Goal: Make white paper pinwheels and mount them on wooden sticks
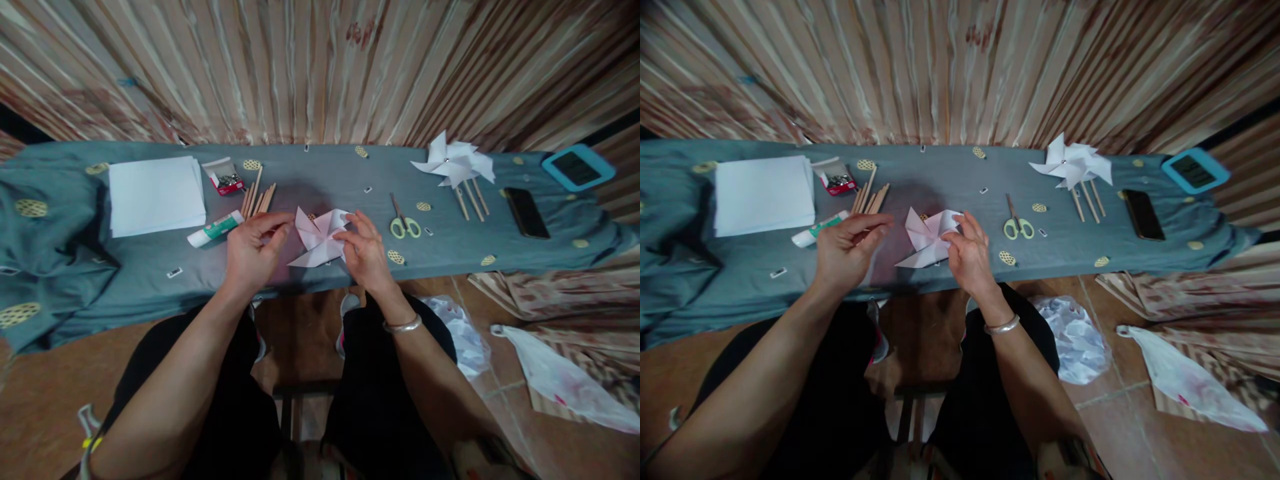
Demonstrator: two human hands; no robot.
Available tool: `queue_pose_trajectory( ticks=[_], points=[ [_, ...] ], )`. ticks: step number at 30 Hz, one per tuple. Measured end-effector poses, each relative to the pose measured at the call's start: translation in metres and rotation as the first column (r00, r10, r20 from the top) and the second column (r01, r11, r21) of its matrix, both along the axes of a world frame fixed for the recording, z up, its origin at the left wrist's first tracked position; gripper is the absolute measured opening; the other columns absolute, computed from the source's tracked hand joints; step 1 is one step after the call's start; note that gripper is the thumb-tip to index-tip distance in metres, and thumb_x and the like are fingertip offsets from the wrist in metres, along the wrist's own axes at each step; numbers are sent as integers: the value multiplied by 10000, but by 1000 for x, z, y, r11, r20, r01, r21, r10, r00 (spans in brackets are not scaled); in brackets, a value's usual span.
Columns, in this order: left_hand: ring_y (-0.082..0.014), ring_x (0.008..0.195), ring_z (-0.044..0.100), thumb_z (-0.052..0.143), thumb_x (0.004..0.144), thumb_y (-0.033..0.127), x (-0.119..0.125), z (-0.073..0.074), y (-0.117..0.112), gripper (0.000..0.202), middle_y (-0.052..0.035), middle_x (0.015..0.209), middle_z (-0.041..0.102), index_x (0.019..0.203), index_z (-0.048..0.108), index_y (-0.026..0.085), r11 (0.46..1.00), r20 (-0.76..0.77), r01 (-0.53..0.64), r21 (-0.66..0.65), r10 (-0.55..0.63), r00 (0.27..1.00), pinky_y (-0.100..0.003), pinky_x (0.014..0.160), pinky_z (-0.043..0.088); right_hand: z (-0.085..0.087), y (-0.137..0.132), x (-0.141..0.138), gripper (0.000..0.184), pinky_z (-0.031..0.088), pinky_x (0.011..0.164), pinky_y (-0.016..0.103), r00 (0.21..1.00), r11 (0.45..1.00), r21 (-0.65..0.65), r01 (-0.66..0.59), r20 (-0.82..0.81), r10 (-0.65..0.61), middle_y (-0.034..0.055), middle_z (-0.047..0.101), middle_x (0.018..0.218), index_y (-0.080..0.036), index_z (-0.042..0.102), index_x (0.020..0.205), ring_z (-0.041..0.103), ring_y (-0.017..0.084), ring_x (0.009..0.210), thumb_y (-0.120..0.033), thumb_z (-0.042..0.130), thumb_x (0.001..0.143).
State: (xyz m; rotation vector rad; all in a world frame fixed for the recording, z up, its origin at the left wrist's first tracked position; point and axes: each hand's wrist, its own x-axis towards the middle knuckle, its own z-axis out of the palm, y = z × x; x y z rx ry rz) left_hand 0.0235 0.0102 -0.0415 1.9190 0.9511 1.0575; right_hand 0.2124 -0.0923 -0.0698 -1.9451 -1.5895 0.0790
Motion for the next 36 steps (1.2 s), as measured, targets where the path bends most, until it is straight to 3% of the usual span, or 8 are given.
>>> queue_pose_trajectory(
  ticks=[8, 17, 29, 36],
  points=[
    [-131, 604, 629, 615, 811, 261, 10, -10, -30, 393, -78, 917, 764, 1179, 657, 128, 974, -215, 156, -164, -190, 958, -257, 632, 512, 2, -1, 2, 415, 347, 1094, 530, 997, 996, -87, -34, 60, 39, 52, 496, 1443, -247, 722, 1036, 308, 267, 1431, -54, 417, 832],
    [-129, 527, 606, 663, 773, 205, 25, -26, -37, 494, -63, 934, 765, 1259, 591, 151, 964, -310, 191, -183, -241, 920, -266, 611, 513, -1, 2, -3, 416, 304, 1104, 527, 993, 986, -154, -68, 87, 82, 49, 428, 1508, -241, 711, 1109, 252, 288, 1449, -83, 438, 838],
    [-135, 544, 617, 614, 782, 145, 36, -31, -37, 459, -52, 853, 759, 1240, 610, 136, 965, -297, 194, -174, -240, 924, -262, 607, 508, -4, 2, -3, 384, 298, 1089, 536, 985, 981, -174, -90, 127, 113, 75, 415, 1516, -213, 723, 1082, 244, 302, 1448, -99, 437, 853],
    [-110, 532, 603, 608, 776, 151, 37, -34, -39, 531, -59, 860, 745, 1300, 546, 100, 944, -210, 203, -261, -261, 942, -243, 606, 508, -6, 4, -5, 379, 311, 1080, 520, 986, 982, -171, -81, 128, 103, 79, 456, 1488, -202, 740, 1041, 258, 295, 1442, -116, 411, 876]
  ],
)
